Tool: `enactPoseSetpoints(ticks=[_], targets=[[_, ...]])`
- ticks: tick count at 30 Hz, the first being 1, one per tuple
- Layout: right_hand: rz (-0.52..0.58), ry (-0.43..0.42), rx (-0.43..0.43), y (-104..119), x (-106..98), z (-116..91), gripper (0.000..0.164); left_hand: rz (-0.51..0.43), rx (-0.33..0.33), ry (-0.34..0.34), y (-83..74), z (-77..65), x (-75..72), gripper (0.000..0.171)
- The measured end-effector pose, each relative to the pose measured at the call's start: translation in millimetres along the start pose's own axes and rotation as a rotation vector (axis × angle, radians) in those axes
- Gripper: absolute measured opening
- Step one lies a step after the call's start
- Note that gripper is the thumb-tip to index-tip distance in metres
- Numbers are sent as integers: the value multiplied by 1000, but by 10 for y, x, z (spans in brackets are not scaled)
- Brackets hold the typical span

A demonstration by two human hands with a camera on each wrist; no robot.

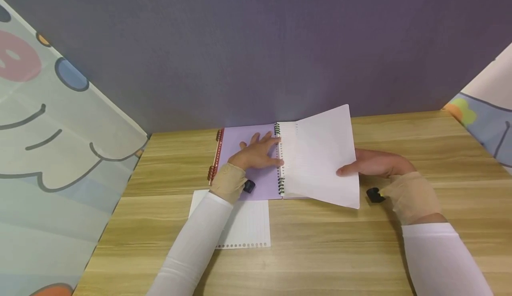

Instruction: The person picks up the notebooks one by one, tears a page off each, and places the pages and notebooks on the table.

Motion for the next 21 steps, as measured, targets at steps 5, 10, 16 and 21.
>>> enactPoseSetpoints(ticks=[5,10,16,21], targets=[[-13,-12,19,5,-1,5,74,31,-25,-35,-46,-12,-35,79],[8,-3,27,-12,11,19,73,78,-18,-78,-122,-37,-79,65],[15,-1,10,-22,11,12,72,104,-11,-90,-156,-55,-93,58],[36,-9,28,-28,3,3,70,102,14,-55,-161,-73,-101,63]])
Point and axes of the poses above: each hand's wrist, its own z-axis towards the middle knuckle, its own x-axis out of the palm, y = z × x, the point moved 6 cm from there along z, towards the middle knuckle, and after that the axes turned 13 degrees about z, right-handed, at the moved point
